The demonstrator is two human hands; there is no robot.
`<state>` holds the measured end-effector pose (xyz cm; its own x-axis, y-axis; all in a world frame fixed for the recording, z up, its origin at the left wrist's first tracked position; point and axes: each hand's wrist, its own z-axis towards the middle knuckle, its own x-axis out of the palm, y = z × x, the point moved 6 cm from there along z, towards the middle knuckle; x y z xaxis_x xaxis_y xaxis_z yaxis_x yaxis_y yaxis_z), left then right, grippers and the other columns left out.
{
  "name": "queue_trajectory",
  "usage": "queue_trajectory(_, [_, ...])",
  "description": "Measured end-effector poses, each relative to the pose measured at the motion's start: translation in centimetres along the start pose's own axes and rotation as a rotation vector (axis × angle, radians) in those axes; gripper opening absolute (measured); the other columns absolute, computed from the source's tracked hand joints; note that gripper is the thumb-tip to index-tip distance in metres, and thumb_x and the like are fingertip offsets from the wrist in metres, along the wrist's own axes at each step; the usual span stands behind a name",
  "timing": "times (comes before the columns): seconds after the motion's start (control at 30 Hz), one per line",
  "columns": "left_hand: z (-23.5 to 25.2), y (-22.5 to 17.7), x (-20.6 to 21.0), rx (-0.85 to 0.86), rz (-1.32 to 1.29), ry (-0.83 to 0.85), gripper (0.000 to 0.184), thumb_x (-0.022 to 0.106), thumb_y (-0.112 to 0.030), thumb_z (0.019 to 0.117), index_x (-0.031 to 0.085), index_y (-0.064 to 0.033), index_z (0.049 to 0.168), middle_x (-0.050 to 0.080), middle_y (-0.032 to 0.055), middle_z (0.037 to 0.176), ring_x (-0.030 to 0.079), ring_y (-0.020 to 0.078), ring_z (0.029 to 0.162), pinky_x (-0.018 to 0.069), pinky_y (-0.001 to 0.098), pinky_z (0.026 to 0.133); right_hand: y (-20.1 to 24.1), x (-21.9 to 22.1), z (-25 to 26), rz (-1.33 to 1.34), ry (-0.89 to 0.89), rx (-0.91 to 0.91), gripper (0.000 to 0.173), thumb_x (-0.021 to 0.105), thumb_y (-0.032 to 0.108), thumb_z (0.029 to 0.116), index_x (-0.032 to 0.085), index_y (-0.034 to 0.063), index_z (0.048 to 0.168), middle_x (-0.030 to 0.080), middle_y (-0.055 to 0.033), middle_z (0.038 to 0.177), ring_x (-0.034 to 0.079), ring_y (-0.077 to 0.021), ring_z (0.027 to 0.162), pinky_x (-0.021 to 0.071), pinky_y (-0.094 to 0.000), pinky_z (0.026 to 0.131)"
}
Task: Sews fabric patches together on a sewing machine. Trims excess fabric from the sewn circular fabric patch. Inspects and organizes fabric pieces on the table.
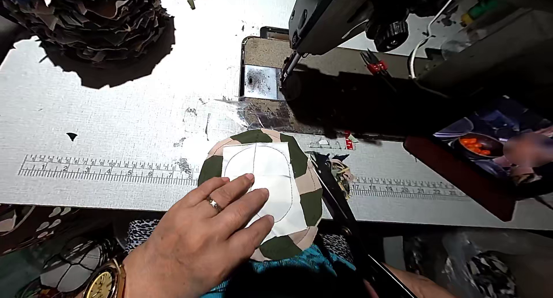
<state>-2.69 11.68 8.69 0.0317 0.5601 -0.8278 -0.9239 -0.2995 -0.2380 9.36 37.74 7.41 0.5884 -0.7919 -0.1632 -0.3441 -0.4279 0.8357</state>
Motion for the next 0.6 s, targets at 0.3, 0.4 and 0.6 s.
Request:
queue_trajectory(0.3, [0.0, 0.2, -0.1, 0.046, -0.100, 0.027, 0.022, 0.054, -0.020, 0.1056, 0.074, -0.0202, 0.116, 0.070, 0.0072, 0.130, 0.059, 0.0292, 0.133, 0.0507, 0.0441, 0.109, 0.3, -0.5, 0.7, -0.026, 0.041, 0.002, 0.079, 0.043, 0.082, 0.0896, 0.060, 0.0063, 0.102, 0.059, -0.0023, 0.086, 0.058, -0.0072, 0.080, 0.0488, -0.0279, 0.069])
queue_trajectory(0.4, [-0.1, 0.3, -0.1, 0.055, -0.116, 0.028, 0.022, 0.054, -0.020, 0.1056, 0.074, -0.0197, 0.116, 0.070, 0.0073, 0.130, 0.059, 0.0294, 0.133, 0.0504, 0.0442, 0.109, 0.4, -0.8, 0.9, 0.042, -0.010, -0.025, 0.065, 0.048, 0.073, 0.0943, 0.060, 0.0094, 0.098, 0.060, 0.0017, 0.082, 0.059, -0.0046, 0.076, 0.0502, -0.0254, 0.066])
queue_trajectory(0.6, [0.0, 1.2, -0.7, 0.061, -0.128, 0.060, 0.021, 0.057, -0.016, 0.1034, 0.075, -0.0170, 0.114, 0.070, 0.0071, 0.131, 0.057, 0.0304, 0.136, 0.0482, 0.0480, 0.113, 0.9, -0.5, 0.5, 0.055, -0.121, -0.006, 0.054, 0.052, 0.063, 0.0988, 0.061, 0.0105, 0.092, 0.058, 0.0064, 0.077, 0.058, -0.0005, 0.070, 0.0498, -0.0225, 0.063])
